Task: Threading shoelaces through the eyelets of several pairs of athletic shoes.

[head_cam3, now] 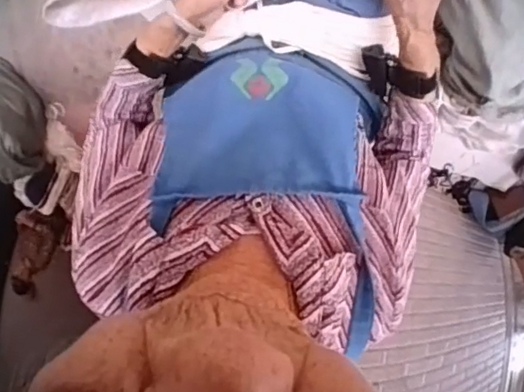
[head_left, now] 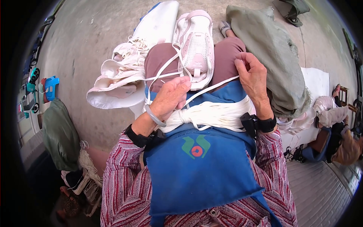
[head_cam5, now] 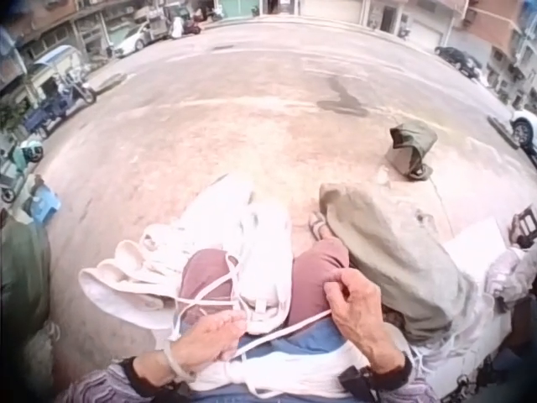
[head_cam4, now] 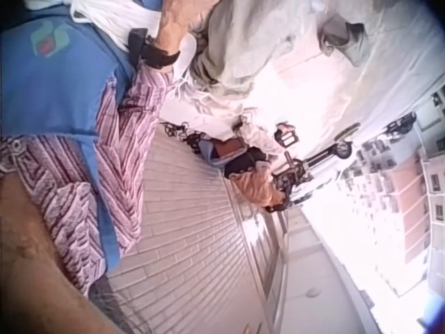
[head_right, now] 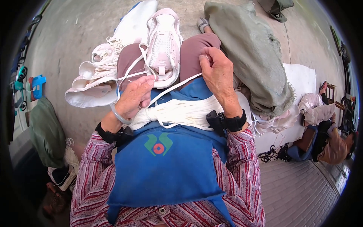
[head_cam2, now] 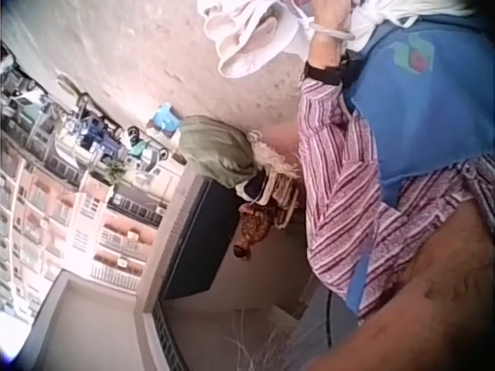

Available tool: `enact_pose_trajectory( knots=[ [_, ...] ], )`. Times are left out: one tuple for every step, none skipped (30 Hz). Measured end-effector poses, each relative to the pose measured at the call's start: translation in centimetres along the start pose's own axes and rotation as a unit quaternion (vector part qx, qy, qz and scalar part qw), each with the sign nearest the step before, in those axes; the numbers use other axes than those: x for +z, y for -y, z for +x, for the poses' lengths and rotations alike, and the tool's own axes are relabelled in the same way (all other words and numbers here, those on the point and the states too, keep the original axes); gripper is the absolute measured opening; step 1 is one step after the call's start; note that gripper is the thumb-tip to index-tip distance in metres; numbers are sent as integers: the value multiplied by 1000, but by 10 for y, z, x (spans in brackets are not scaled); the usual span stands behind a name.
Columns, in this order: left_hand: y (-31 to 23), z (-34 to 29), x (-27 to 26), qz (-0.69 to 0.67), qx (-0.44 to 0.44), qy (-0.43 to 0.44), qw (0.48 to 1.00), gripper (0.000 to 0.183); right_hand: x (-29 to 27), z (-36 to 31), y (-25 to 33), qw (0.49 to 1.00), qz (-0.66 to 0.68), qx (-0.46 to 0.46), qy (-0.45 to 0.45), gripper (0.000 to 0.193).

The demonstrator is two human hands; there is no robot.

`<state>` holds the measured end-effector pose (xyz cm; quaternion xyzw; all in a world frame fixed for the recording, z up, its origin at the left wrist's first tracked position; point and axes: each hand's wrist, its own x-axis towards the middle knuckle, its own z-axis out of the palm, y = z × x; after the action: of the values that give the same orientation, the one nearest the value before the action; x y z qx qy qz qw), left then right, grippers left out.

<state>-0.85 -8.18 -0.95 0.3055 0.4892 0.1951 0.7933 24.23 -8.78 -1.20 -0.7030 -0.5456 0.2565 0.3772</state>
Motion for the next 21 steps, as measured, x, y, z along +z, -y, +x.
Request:
enact_pose_trajectory(
  knots=[
    [-1, 2, 3, 0, 1, 0, 1000, 31, 3, 0, 7, 1000, 0, -1, 0, 20],
    [-4, 3, 6, -59, -13, 0, 998, 27, 7, 0, 14, 998, 43, -39, 3, 16],
    [-5, 5, 8, -117, -28, 1, 993, 24, 12, 0, 20, 993, 86, -76, 7, 13],
    [-2, 13, 7, -194, -39, 13, 980, 22, 20, 1, 23, 993, 74, -92, -1, 13],
    [2, 17, 7, -192, -37, 13, 981, 22, 25, 1, 29, 996, 34, -82, 12, 16],
    [3, 21, 8, -256, -34, 48, 965, 21, 31, 2, 28, 994, -9, -104, 31, 19],
    [5, 25, 11, -318, -32, 83, 944, 21, 36, 3, 26, 989, -51, -126, 50, 22],
    [8, 30, 15, -344, -41, 65, 936, 21, 42, 3, 25, 989, -52, -127, 48, 22],
    [10, 33, 17, -344, -40, 67, 936, 21, 47, 3, 24, 988, -67, -133, 40, 24],
    [12, 36, 18, -357, -35, 47, 932, 21, 50, 3, 22, 986, -83, -139, 33, 26],
    [15, 38, 18, -369, -30, 28, 929, 20, 50, 2, 19, 986, -85, -140, 33, 26],
    [18, 39, 17, -378, -32, 20, 925, 20, 49, 2, 17, 985, -72, -150, 38, 25],
    [22, 37, 16, -379, -31, 20, 925, 20, 49, 0, 14, 984, -59, -161, 43, 24],
    [26, 35, 17, -367, -3, 22, 930, 19, 49, -3, 10, 980, -55, -190, 25, 20],
    [28, 32, 20, -354, 24, 27, 934, 19, 47, -6, 12, 980, -58, -189, 24, 20],
    [29, 30, 25, -340, 30, -4, 940, 18, 45, -11, 14, 982, -63, -175, 35, 20],
    [29, 32, 25, -341, 29, -2, 940, 18, 44, -12, 15, 984, -69, -161, 45, 21],
    [32, 32, 25, -330, 34, -1, 943, 18, 45, -12, 16, 983, -75, -160, 52, 21],
    [33, 31, 26, -319, 39, 0, 947, 17, 46, -12, 16, 983, -75, -158, 55, 21],
    [34, 31, 26, -312, 51, 11, 949, 17, 47, -11, 14, 981, -97, -159, 60, 22],
    [31, 30, 27, -312, 49, 10, 949, 17, 49, -9, 13, 978, -119, -159, 63, 22]
  ],
)
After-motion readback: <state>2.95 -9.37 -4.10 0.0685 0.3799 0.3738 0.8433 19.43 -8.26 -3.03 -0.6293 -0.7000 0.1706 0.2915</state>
